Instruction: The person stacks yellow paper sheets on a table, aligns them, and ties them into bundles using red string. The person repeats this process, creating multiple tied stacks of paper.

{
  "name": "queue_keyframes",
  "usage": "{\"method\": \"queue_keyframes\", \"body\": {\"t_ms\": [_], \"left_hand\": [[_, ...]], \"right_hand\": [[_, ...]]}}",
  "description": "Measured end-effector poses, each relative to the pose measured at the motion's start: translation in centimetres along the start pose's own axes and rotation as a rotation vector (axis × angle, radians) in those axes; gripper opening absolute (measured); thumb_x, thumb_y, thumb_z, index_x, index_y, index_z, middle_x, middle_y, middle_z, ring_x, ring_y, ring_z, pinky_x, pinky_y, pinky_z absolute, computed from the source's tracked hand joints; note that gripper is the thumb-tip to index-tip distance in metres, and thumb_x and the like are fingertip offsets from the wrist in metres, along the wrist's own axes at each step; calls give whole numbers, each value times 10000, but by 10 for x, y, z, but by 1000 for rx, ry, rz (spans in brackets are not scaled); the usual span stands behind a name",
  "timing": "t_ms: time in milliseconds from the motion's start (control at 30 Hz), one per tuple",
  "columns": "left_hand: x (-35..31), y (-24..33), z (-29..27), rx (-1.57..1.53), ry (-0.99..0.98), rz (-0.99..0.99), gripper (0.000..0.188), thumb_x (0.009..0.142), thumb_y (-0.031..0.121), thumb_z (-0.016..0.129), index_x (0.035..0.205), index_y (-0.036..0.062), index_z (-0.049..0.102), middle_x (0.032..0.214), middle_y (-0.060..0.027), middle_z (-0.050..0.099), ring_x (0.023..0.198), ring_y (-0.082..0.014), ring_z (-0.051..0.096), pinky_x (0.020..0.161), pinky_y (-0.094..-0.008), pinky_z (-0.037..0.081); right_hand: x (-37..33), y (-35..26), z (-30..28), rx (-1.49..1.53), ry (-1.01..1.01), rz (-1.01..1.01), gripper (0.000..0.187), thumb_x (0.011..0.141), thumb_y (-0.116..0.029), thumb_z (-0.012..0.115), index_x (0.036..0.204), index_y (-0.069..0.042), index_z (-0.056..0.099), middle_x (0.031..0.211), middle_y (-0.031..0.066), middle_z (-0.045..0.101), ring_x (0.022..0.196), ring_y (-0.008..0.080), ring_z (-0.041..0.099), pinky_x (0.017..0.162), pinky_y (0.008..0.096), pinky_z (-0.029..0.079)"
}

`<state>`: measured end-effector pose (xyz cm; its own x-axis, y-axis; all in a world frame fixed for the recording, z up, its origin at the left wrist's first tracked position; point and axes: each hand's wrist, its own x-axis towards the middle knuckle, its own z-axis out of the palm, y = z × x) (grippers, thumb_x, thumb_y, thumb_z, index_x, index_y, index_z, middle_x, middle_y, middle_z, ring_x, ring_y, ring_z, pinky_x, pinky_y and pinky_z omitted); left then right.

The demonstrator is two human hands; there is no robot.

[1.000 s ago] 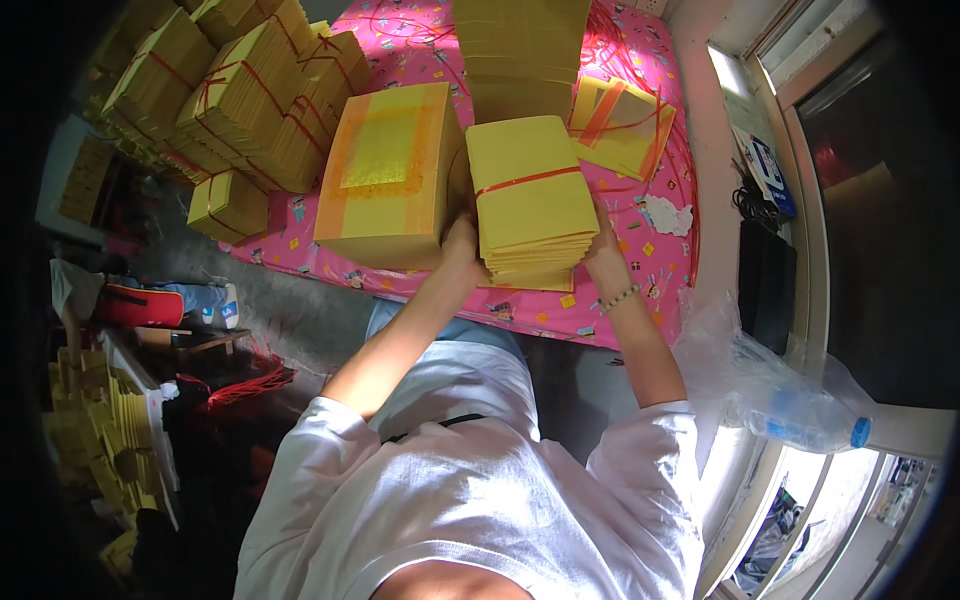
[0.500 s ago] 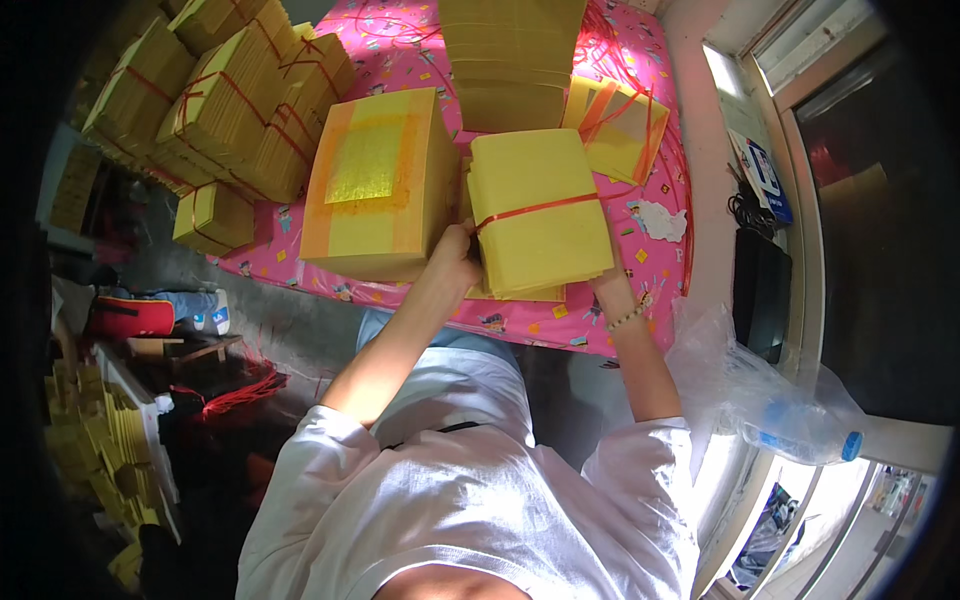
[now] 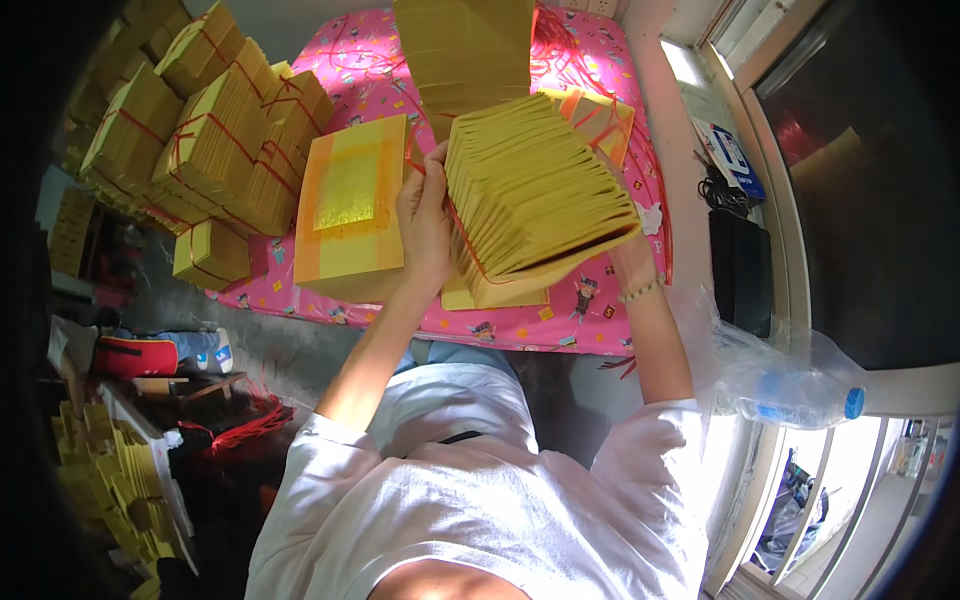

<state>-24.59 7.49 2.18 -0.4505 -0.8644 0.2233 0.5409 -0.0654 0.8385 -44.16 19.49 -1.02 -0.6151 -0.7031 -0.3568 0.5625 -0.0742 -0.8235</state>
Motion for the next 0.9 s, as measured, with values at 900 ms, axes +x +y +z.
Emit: {"method": "queue_keyframes", "body": {"t_ms": [900], "left_hand": [[-25,18,-11,539,-191,27,236,1008,193,377,1025,14,530,774,-123,657,692,-210,649,700,-331,503]], "right_hand": [[70,-43,71,-670,-688,-267,176,906,-225,640,963,-59,648,881,-2,663,795,77,624,769,229,501]]}}
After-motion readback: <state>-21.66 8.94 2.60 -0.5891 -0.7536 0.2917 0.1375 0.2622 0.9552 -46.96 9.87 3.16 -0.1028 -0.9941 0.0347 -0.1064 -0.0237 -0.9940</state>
